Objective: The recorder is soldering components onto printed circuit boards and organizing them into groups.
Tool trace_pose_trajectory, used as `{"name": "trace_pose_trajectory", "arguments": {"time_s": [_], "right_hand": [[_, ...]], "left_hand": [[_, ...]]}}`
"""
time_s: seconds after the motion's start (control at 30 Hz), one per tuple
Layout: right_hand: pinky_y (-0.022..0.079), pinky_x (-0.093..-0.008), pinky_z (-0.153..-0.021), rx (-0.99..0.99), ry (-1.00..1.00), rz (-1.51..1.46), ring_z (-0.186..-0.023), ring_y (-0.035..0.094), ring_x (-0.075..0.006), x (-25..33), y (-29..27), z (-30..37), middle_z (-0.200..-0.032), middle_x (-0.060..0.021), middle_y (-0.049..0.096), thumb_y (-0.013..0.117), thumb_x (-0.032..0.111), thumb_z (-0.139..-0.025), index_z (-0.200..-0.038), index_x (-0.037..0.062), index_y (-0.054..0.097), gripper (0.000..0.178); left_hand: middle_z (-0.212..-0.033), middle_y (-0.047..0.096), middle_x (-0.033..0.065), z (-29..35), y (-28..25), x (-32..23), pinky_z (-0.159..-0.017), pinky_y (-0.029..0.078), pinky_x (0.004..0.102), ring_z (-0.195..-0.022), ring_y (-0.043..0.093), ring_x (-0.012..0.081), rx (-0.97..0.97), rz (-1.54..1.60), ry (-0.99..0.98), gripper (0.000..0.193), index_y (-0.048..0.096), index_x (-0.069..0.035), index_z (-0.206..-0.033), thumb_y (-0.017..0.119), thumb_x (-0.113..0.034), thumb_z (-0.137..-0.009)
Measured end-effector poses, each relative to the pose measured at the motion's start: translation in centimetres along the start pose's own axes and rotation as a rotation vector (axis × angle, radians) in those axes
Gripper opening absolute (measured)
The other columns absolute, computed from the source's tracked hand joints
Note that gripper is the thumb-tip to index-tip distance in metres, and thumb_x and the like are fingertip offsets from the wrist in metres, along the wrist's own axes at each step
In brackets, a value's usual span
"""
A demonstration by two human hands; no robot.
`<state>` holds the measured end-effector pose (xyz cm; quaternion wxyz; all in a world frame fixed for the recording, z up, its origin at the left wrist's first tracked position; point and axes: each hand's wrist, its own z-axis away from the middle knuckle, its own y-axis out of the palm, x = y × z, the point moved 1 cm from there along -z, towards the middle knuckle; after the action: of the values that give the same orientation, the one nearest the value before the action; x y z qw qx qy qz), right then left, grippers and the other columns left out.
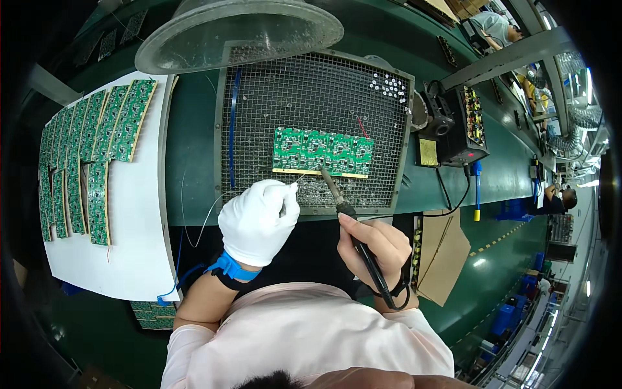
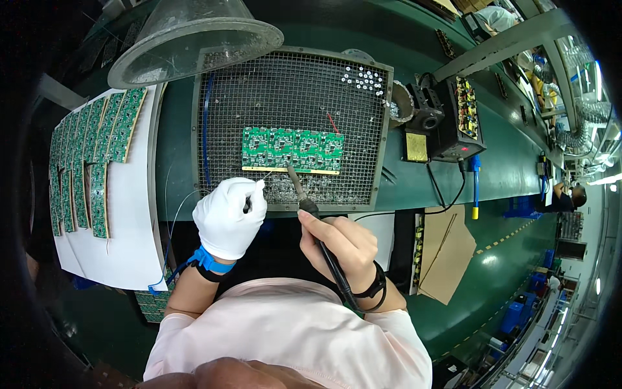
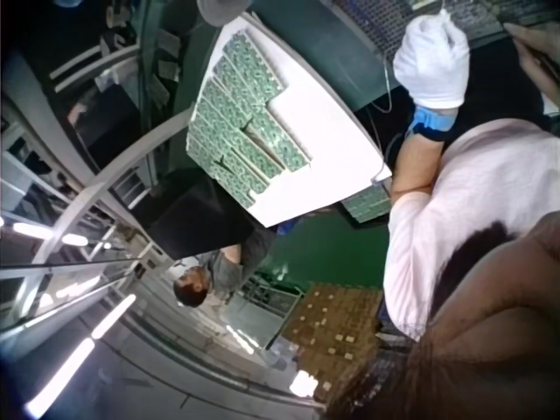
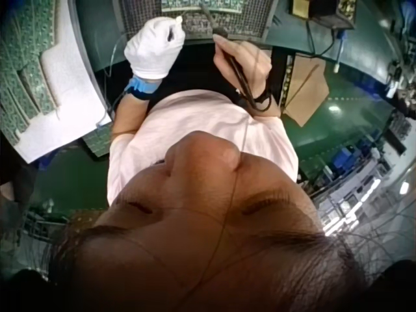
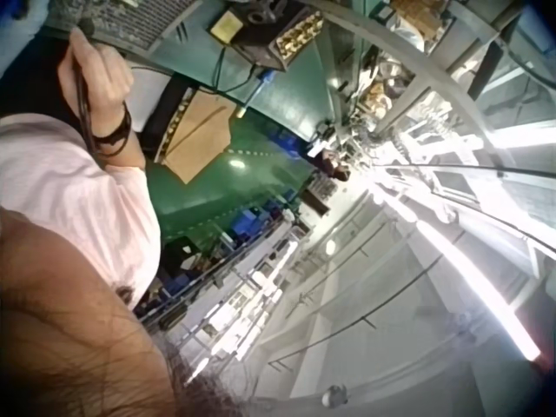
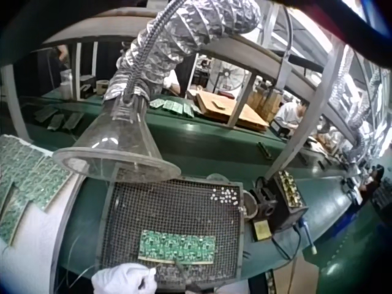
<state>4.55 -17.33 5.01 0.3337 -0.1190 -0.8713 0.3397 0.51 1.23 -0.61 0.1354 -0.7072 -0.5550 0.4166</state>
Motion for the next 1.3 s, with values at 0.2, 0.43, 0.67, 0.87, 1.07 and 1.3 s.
{"name": "trace_pose_trajectory", "arguments": {"time_s": [0.2,0.43,0.67,0.87,1.07,1.3], "right_hand": [[0.045,-0.0285,-0.047,0.007,-0.001,-0.023,-0.05,0.058,-0.0174,0.2,0.3,0.0,-0.063,-0.0052,0.061,0.076,-0.011,-0.067,-0.099,0.0044,0.074,0.035],[0.044,-0.0286,-0.047,0.005,0.0,-0.041,-0.05,0.057,-0.0175,-0.1,-0.5,0.3,-0.064,-0.0056,0.06,0.076,-0.011,-0.067,-0.101,0.0036,0.073,0.037],[0.045,-0.0257,-0.051,-0.069,0.134,-0.196,-0.054,0.059,-0.0135,-0.6,-1.7,1.1,-0.069,-0.0062,0.064,0.077,-0.008,-0.076,-0.109,0.0019,0.069,0.036],[0.051,-0.0223,-0.06,-0.104,0.214,-0.262,-0.066,0.065,-0.0102,-0.8,-1.4,1.6,-0.085,-0.008,0.068,0.077,-0.001,-0.084,-0.113,-0.0008,0.065,0.032],[0.054,-0.0226,-0.066,-0.071,0.26,-0.273,-0.073,0.068,-0.0111,-0.9,-1.0,1.6,-0.092,-0.0105,0.069,0.075,-0.002,-0.085,-0.116,-0.002,0.063,0.033],[0.055,-0.0234,-0.065,-0.168,0.344,-0.472,-0.071,0.069,-0.0127,-0.9,0.5,1.9,-0.09,-0.0111,0.07,0.075,-0.002,-0.085,-0.113,-0.003,0.062,0.031]], "left_hand": [[-0.087,0.069,0.0014,-0.3,-1.2,0.1,-0.057,0.052,0.0305,-0.065,0.066,0.0206,0.073,0.041,-0.011,0.015,0.071,-0.014,-0.093,0.078,-0.012,-0.079],[-0.092,0.071,0.0069,0.2,-2.4,-0.6,-0.065,0.055,0.0303,-0.077,0.069,0.0206,0.074,0.069,-0.068,0.021,0.074,-0.01,-0.1,0.078,-0.005,-0.08],[-0.095,0.068,0.0056,0.8,-2.8,1.5,-0.066,0.054,0.0308,-0.079,0.067,0.0219,-0.07,0.072,-0.044,0.025,0.073,-0.01,-0.101,0.081,-0.006,-0.079],[-0.091,0.066,0.0067,0.3,-3.1,1.3,-0.069,0.053,0.0319,-0.08,0.064,0.0223,0.202,0.023,-0.015,0.031,0.073,-0.01,-0.106,0.084,-0.014,-0.077],[-0.085,0.063,0.0031,-0.4,-2.3,0.5,-0.07,0.051,0.0324,-0.078,0.061,0.0208,0.179,0.166,-0.189,0.033,0.074,-0.014,-0.109,0.083,-0.017,-0.077],[-0.083,0.062,0.0016,0.9,-3.0,2.2,-0.061,0.05,0.0305,-0.069,0.059,0.0186,0.057,0.123,0.072,0.036,0.077,-0.014,-0.106,0.086,-0.016,-0.071]]}}
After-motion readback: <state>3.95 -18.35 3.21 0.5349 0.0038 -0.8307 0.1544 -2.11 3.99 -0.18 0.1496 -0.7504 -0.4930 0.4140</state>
